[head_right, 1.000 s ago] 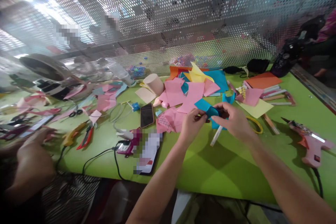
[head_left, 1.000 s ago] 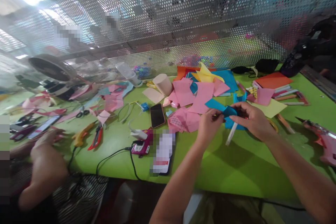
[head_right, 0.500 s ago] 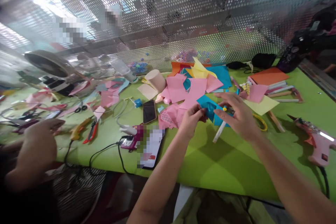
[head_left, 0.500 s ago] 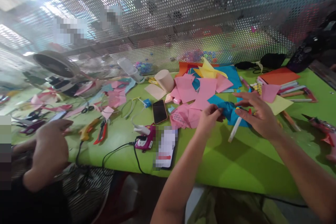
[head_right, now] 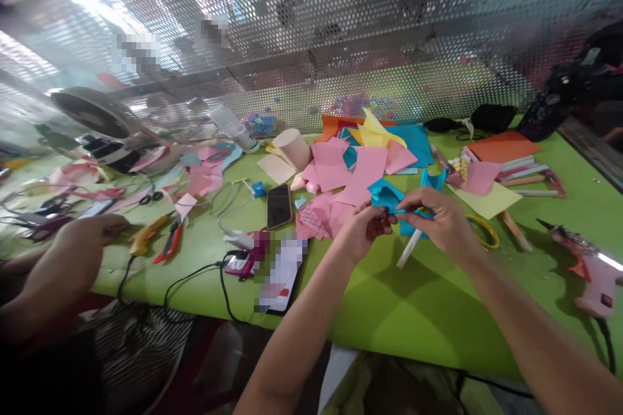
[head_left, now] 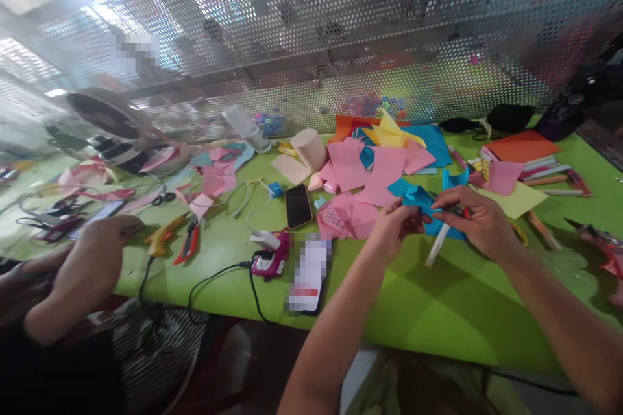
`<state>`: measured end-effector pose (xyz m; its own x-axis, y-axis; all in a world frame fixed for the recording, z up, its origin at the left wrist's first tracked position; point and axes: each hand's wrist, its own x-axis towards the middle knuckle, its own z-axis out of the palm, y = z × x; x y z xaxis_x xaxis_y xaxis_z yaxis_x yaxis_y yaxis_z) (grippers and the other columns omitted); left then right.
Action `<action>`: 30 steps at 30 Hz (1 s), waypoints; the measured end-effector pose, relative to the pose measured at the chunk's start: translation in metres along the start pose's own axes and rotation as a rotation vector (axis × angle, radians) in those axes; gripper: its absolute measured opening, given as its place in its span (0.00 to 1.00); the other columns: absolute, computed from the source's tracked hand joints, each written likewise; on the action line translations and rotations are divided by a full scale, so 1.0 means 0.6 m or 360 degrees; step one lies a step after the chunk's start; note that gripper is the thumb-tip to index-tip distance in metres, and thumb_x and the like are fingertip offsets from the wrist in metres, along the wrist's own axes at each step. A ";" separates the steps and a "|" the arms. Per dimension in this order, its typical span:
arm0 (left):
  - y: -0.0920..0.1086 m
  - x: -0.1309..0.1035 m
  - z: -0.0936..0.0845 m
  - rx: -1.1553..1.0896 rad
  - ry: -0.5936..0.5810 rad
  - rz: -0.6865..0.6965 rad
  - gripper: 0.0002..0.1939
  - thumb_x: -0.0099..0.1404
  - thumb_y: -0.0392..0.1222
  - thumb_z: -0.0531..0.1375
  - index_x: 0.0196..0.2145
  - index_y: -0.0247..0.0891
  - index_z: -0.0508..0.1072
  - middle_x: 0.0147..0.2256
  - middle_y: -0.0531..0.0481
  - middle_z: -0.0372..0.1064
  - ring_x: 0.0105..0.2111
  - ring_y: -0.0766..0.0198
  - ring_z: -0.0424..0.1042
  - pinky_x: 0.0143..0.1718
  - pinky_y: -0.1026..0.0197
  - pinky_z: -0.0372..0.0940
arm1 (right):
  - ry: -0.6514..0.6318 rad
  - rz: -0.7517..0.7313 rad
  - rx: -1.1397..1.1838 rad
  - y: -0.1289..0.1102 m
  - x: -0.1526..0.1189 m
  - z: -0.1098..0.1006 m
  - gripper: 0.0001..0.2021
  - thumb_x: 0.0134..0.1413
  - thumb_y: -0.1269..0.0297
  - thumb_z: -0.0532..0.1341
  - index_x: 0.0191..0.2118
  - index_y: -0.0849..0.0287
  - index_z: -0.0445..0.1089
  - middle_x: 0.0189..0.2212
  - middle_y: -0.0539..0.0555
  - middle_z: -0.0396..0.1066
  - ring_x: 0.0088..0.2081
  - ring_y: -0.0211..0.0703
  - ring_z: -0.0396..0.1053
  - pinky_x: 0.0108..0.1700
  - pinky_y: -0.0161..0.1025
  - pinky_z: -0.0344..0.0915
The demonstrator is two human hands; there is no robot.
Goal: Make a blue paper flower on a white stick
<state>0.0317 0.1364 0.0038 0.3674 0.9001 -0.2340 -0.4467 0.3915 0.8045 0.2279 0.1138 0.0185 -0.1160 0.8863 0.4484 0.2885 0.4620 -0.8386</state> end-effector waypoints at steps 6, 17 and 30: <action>0.002 0.000 -0.002 0.0107 -0.0053 0.0057 0.21 0.48 0.44 0.76 0.39 0.33 0.79 0.35 0.46 0.80 0.28 0.66 0.74 0.36 0.60 0.72 | 0.0108 0.0410 0.0234 0.001 0.000 0.005 0.18 0.53 0.43 0.76 0.37 0.51 0.81 0.32 0.52 0.80 0.35 0.48 0.76 0.39 0.45 0.72; 0.004 -0.014 0.014 0.0278 -0.0057 0.0265 0.20 0.54 0.48 0.78 0.37 0.36 0.76 0.35 0.50 0.77 0.35 0.65 0.76 0.42 0.60 0.73 | 0.0241 0.0493 0.0473 0.004 -0.001 0.021 0.22 0.48 0.40 0.78 0.34 0.53 0.78 0.29 0.50 0.78 0.32 0.45 0.75 0.37 0.44 0.73; -0.005 -0.010 0.019 0.0515 -0.0067 0.0369 0.24 0.56 0.54 0.77 0.36 0.38 0.72 0.33 0.47 0.79 0.35 0.60 0.81 0.33 0.63 0.72 | 0.0220 0.0456 0.0668 0.010 -0.004 0.025 0.19 0.53 0.46 0.78 0.37 0.54 0.75 0.28 0.49 0.76 0.30 0.43 0.76 0.35 0.41 0.74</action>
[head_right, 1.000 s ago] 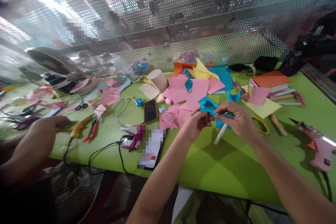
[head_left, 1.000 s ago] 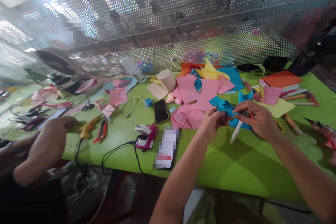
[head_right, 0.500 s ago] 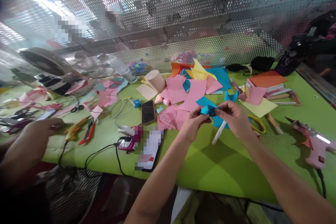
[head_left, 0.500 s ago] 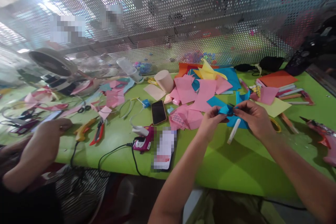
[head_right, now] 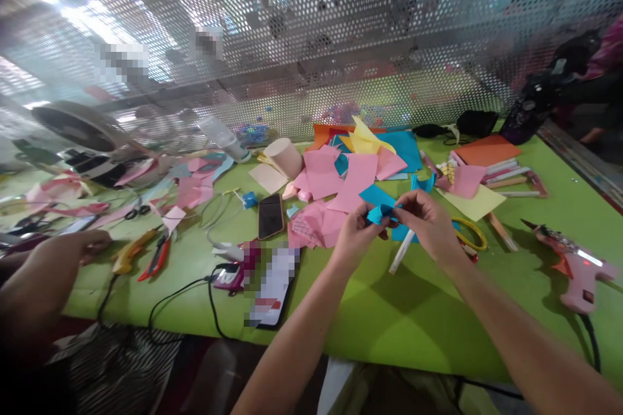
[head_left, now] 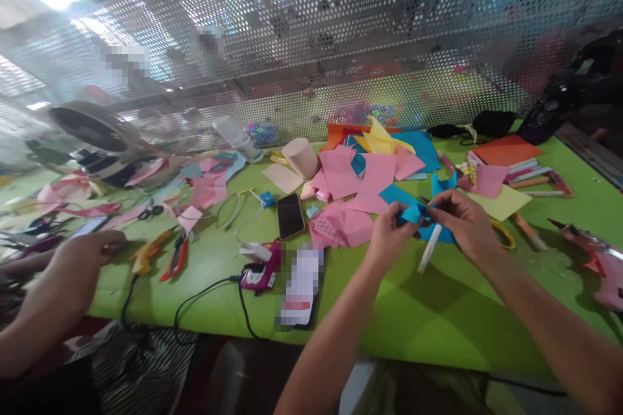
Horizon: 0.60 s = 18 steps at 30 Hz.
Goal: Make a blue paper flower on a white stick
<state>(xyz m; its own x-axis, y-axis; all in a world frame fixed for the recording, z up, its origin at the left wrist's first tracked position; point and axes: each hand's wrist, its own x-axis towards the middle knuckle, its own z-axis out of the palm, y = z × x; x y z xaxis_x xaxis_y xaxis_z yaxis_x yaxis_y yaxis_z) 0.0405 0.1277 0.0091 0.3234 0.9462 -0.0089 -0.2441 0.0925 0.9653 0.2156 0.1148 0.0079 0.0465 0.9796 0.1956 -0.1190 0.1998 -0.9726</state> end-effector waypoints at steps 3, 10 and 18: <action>0.004 0.000 -0.002 -0.0061 -0.0008 -0.0008 0.24 0.56 0.55 0.76 0.37 0.37 0.73 0.31 0.48 0.79 0.32 0.61 0.80 0.30 0.63 0.70 | -0.0034 -0.0083 -0.0089 -0.004 0.001 -0.004 0.18 0.56 0.49 0.76 0.44 0.53 0.77 0.29 0.48 0.76 0.32 0.43 0.76 0.35 0.41 0.74; 0.009 0.000 -0.016 -0.0266 -0.0013 -0.0214 0.22 0.53 0.54 0.76 0.35 0.34 0.76 0.25 0.49 0.78 0.22 0.69 0.71 0.25 0.65 0.59 | -0.0209 -0.0462 -0.0678 -0.027 0.002 -0.016 0.08 0.62 0.55 0.72 0.44 0.48 0.82 0.41 0.55 0.81 0.43 0.53 0.79 0.47 0.52 0.78; 0.011 -0.001 -0.020 -0.0182 -0.0081 -0.0219 0.22 0.56 0.57 0.74 0.35 0.36 0.76 0.26 0.49 0.76 0.24 0.68 0.71 0.27 0.65 0.60 | -0.0189 -0.0564 -0.0914 -0.032 0.006 -0.021 0.08 0.63 0.50 0.71 0.40 0.46 0.82 0.40 0.56 0.81 0.43 0.57 0.80 0.46 0.54 0.78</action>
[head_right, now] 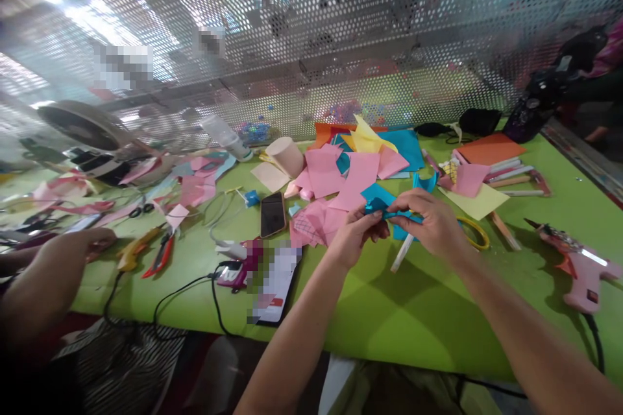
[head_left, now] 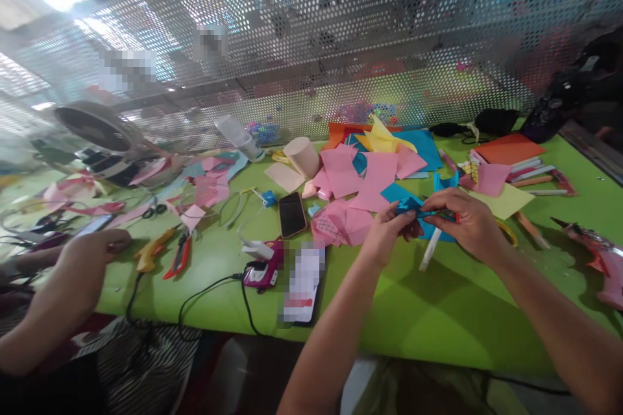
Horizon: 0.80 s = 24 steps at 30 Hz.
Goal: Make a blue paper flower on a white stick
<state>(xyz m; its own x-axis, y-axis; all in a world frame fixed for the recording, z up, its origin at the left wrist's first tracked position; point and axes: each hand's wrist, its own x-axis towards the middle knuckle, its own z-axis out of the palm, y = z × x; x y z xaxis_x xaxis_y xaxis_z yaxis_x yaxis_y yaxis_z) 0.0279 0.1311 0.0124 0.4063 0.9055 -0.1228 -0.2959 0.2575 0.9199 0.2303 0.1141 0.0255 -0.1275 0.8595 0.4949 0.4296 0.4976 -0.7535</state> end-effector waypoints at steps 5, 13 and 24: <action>-0.007 0.004 0.004 -0.0010 0.0128 0.0087 0.23 0.56 0.56 0.75 0.41 0.36 0.81 0.33 0.49 0.79 0.28 0.69 0.71 0.37 0.62 0.71 | 0.0091 0.0075 -0.0017 0.001 -0.005 0.004 0.07 0.64 0.54 0.70 0.41 0.48 0.81 0.40 0.56 0.81 0.42 0.54 0.80 0.43 0.51 0.79; -0.009 0.004 0.012 0.0252 0.0124 0.0237 0.19 0.65 0.56 0.71 0.44 0.37 0.82 0.32 0.48 0.80 0.29 0.65 0.73 0.34 0.63 0.69 | 0.0121 0.0369 0.0200 -0.005 -0.007 0.013 0.12 0.60 0.49 0.71 0.38 0.52 0.80 0.33 0.54 0.83 0.34 0.50 0.80 0.38 0.46 0.77; -0.009 0.004 0.008 0.0197 0.0082 0.0157 0.20 0.62 0.57 0.71 0.34 0.36 0.77 0.27 0.47 0.79 0.22 0.69 0.69 0.26 0.65 0.63 | 0.0079 0.0158 0.0114 -0.007 -0.006 0.009 0.07 0.62 0.56 0.70 0.44 0.50 0.79 0.37 0.53 0.81 0.37 0.50 0.79 0.41 0.47 0.76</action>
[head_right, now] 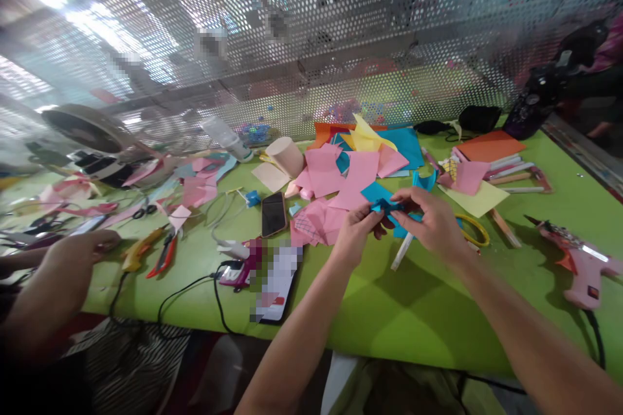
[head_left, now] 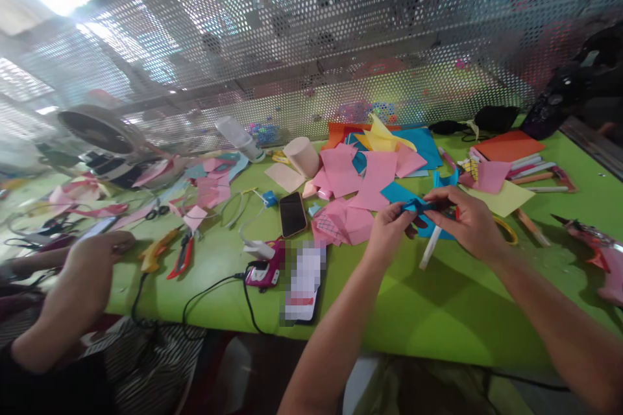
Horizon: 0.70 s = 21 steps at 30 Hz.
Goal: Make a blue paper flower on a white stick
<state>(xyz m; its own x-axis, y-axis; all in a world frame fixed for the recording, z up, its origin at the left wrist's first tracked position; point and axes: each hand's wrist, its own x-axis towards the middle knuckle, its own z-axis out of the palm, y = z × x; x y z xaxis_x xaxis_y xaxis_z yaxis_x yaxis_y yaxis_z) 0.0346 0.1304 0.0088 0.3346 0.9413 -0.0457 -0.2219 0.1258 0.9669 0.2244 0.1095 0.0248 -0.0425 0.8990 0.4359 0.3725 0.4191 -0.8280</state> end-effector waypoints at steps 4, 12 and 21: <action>-0.002 0.003 -0.008 -0.0167 -0.0023 -0.0110 0.21 0.58 0.58 0.72 0.31 0.35 0.76 0.25 0.48 0.78 0.20 0.71 0.68 0.24 0.66 0.58 | -0.0094 -0.0202 -0.0123 0.003 0.005 -0.006 0.05 0.63 0.57 0.70 0.43 0.45 0.82 0.40 0.54 0.82 0.42 0.55 0.80 0.47 0.52 0.77; 0.002 -0.002 0.001 -0.0124 0.0056 0.0004 0.23 0.60 0.58 0.73 0.39 0.35 0.79 0.28 0.49 0.79 0.23 0.71 0.69 0.28 0.65 0.62 | -0.0036 -0.0084 -0.0180 0.012 0.002 -0.001 0.09 0.65 0.51 0.69 0.43 0.46 0.83 0.39 0.55 0.82 0.41 0.56 0.80 0.45 0.53 0.77; -0.003 -0.001 0.008 -0.0084 0.0138 0.0204 0.27 0.55 0.58 0.78 0.43 0.36 0.80 0.29 0.53 0.75 0.28 0.69 0.70 0.33 0.64 0.66 | 0.0065 0.0296 0.0292 0.024 -0.005 0.021 0.18 0.55 0.44 0.75 0.41 0.52 0.82 0.36 0.54 0.82 0.38 0.51 0.79 0.43 0.48 0.76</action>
<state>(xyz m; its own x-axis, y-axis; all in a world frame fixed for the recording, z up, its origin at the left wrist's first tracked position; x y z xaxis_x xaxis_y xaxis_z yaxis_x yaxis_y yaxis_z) 0.0392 0.1281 0.0086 0.2207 0.9739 0.0537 -0.3065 0.0169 0.9517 0.2180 0.1146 0.0069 0.0499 0.9585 0.2808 0.1961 0.2663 -0.9437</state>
